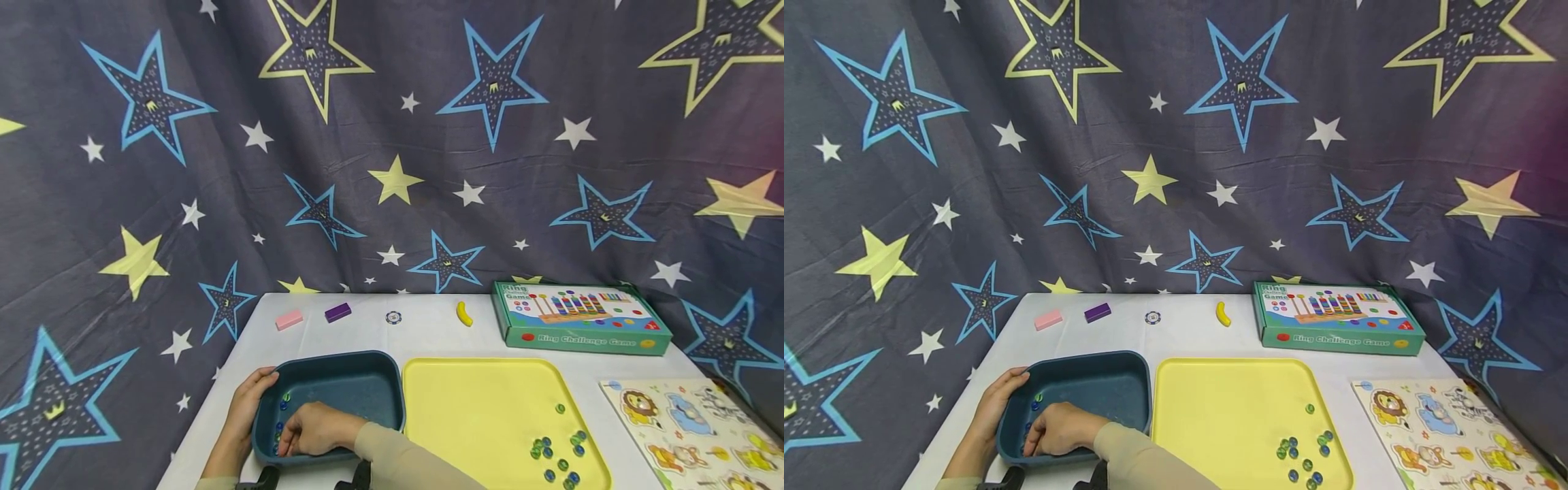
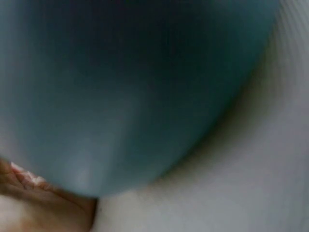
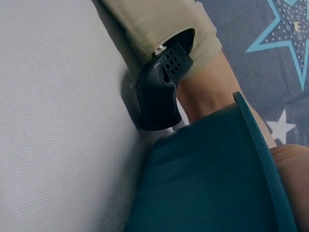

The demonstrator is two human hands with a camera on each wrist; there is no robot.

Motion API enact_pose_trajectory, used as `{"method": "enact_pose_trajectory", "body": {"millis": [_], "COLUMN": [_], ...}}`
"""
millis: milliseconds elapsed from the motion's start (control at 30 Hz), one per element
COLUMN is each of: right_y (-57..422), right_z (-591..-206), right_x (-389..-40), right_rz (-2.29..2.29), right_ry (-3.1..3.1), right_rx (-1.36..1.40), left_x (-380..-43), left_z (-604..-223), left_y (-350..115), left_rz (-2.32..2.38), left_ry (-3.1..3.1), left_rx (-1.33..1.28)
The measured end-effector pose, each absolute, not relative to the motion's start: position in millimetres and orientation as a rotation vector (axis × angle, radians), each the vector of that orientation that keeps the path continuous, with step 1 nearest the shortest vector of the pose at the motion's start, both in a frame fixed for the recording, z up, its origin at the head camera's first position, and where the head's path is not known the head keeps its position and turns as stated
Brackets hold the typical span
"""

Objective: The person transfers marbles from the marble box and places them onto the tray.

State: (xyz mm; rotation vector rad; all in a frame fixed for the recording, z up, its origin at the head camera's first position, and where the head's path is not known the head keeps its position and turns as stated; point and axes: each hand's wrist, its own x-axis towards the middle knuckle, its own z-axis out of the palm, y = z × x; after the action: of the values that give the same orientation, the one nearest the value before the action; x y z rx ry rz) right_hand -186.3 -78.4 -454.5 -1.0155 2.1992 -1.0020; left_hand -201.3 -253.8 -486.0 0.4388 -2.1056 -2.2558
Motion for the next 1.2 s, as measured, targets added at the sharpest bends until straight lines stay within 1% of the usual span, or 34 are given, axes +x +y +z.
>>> {"method": "enact_pose_trajectory", "body": {"millis": [300, 567, 967, 1200], "right_y": [-78.0, -67.1, -9.9, 27.1], "right_z": [-453.9, -454.8, -437.3, -433.8], "right_x": [-187.4, -189.9, -190.6, -192.2], "right_rz": [-0.995, -1.142, -1.219, -1.436], "right_ry": [2.193, 2.193, 2.343, 2.365], "right_rx": [-1.047, -1.085, -1.149, -1.033], "left_x": [-202.5, -202.1, -200.1, -202.2], "left_z": [-486.2, -486.2, -485.2, -484.8], "left_y": [-254.2, -253.9, -254.2, -253.3], "left_rz": [-2.231, -2.238, -2.223, -2.195], "left_ry": [-2.116, -2.126, -2.133, -2.161], "left_rx": [0.443, 0.464, 0.477, 0.469]}}
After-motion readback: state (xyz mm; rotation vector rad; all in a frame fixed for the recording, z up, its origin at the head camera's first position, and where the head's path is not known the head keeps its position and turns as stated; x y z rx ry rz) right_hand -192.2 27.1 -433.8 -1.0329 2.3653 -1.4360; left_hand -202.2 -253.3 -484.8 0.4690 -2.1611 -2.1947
